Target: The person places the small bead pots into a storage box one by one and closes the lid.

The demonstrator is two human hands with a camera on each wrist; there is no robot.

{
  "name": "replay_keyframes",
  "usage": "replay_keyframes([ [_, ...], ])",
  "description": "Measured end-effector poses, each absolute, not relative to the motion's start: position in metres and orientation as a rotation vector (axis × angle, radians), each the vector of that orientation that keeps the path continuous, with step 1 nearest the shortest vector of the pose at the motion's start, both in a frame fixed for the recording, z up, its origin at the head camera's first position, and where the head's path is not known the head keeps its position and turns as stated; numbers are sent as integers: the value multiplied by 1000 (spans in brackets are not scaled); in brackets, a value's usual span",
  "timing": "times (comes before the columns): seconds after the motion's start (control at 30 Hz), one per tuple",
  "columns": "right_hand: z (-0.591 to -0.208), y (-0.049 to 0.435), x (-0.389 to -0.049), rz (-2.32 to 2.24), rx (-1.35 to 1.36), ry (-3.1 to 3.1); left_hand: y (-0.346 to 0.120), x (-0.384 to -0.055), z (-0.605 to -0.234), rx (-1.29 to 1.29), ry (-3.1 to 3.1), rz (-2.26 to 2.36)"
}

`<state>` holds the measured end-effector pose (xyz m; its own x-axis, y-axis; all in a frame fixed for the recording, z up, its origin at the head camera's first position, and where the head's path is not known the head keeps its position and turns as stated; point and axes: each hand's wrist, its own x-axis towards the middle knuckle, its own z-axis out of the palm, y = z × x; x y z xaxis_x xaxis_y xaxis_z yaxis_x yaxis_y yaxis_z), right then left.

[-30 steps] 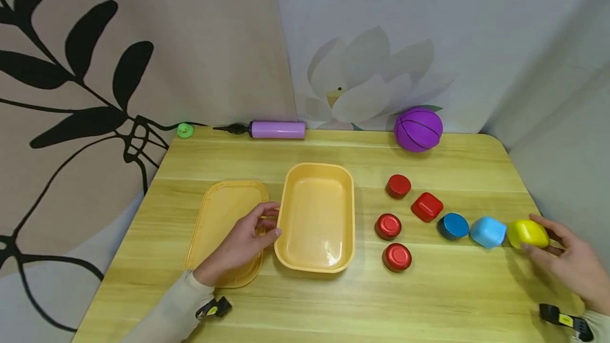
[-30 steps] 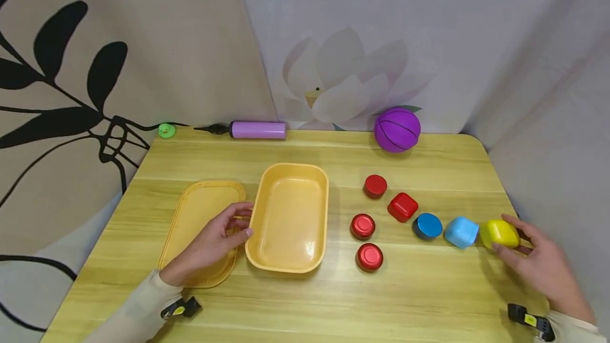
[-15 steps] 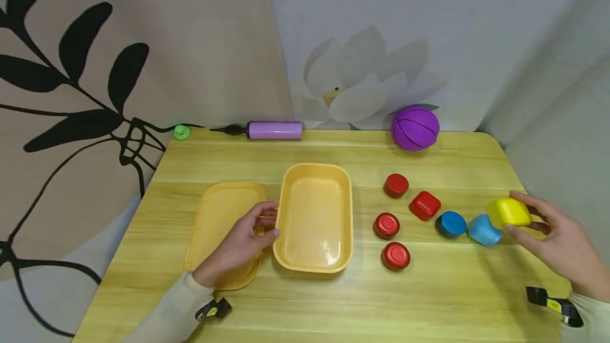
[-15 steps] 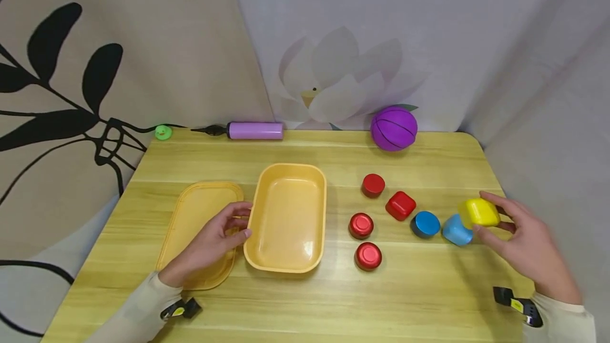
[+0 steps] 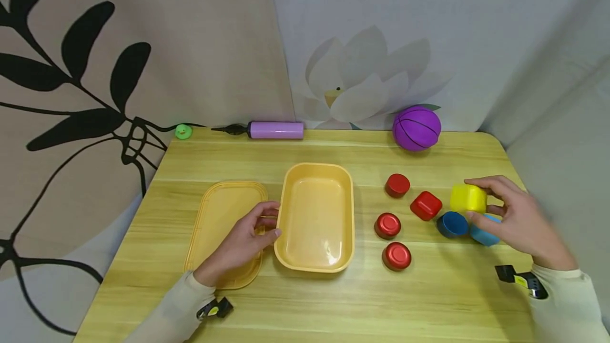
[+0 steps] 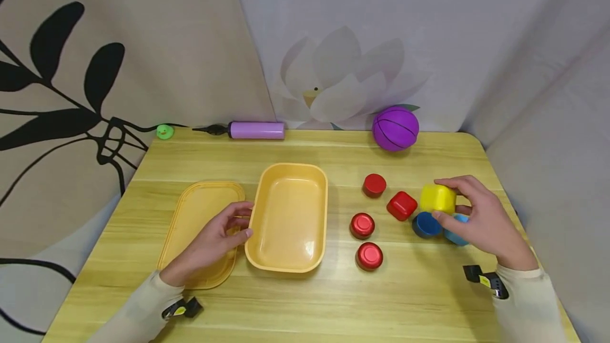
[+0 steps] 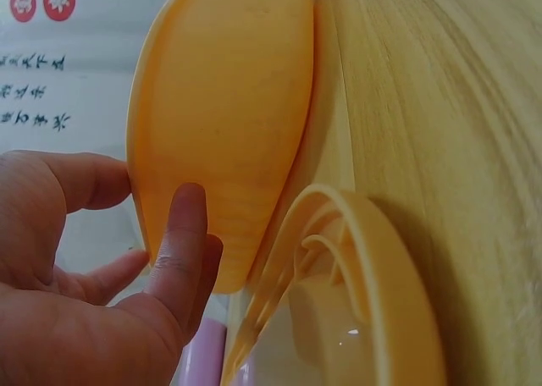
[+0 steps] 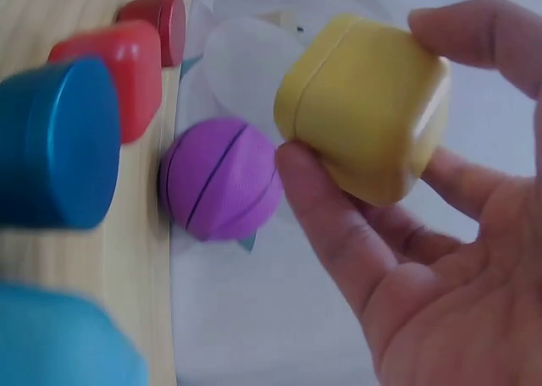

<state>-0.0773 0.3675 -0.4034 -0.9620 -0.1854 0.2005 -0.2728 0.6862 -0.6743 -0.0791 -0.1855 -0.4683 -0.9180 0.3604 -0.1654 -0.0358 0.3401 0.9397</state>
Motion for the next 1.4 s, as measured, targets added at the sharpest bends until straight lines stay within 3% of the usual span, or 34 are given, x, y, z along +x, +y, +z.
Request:
replay_keyframes([
  [0.9, -399, 263, -121, 1501, 899, -2524, -186, -80, -469, 297, 2251, 1617],
  [1.4, -399, 206, -135, 1554, 937, -2528, -187, -79, -469, 290, 2225, 1643],
])
